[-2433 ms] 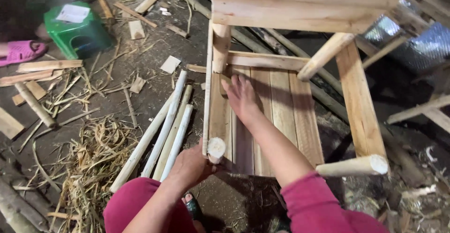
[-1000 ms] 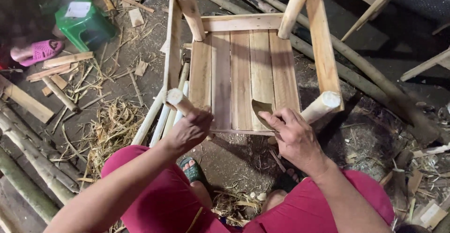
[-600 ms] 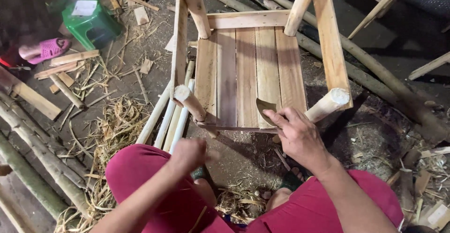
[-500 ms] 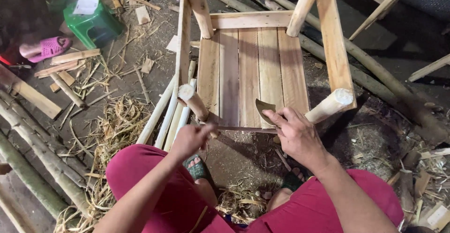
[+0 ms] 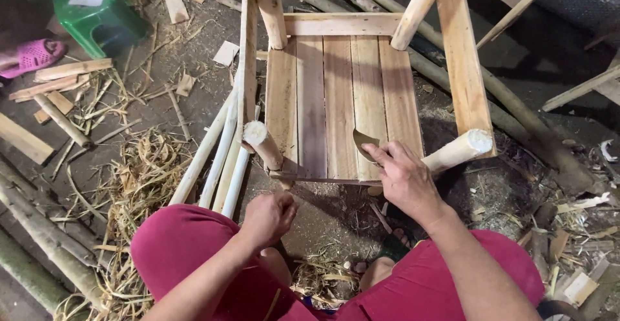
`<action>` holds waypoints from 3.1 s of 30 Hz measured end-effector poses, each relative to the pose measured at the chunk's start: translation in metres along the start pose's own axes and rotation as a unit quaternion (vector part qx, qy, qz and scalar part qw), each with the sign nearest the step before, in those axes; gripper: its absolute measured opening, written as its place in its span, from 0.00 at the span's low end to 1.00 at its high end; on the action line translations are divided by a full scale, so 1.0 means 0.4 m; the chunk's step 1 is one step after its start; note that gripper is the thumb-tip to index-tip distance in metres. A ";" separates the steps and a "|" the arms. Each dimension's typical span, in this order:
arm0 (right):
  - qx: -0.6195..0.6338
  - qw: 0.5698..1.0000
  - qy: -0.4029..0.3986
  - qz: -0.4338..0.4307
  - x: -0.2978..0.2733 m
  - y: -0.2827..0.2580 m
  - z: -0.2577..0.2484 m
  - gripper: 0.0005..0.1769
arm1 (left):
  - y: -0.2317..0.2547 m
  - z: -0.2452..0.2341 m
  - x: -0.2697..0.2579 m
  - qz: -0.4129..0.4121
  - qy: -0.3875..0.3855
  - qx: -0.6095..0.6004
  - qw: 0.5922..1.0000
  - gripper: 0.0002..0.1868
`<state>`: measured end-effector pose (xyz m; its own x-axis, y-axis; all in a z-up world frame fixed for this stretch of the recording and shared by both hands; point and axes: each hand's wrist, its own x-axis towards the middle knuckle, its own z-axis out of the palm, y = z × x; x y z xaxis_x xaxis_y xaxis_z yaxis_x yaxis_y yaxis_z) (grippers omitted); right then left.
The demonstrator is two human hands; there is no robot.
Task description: The person sands the seat and legs of a wooden chair using a sanding block. They reposition the chair multiple times to access different surfaces and smooth the wood by hand.
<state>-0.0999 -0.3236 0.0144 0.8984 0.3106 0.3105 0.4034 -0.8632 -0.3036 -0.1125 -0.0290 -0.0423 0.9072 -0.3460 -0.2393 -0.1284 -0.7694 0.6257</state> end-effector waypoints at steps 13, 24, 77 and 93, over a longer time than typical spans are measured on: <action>-0.001 1.000 -0.015 -0.010 0.035 -0.021 0.018 0.26 | -0.011 -0.068 0.030 0.030 0.280 0.156 0.947 0.09; -0.109 0.994 0.007 -0.010 0.046 0.083 0.089 0.26 | -0.004 -0.046 0.016 0.063 0.223 0.101 0.967 0.07; 0.395 0.878 0.225 -0.150 -0.037 -0.069 -0.249 0.22 | 0.327 -0.099 0.182 0.306 0.111 0.015 0.945 0.21; 0.021 0.956 0.290 0.025 0.020 0.138 -0.187 0.18 | 0.417 0.119 0.242 0.444 0.096 0.218 0.864 0.21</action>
<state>-0.0834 -0.3983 0.0674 0.6739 -0.0141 0.7386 0.3805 -0.8503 -0.3635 -0.0651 -0.2164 0.0035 0.4180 -0.8408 0.3440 -0.9084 -0.3902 0.1501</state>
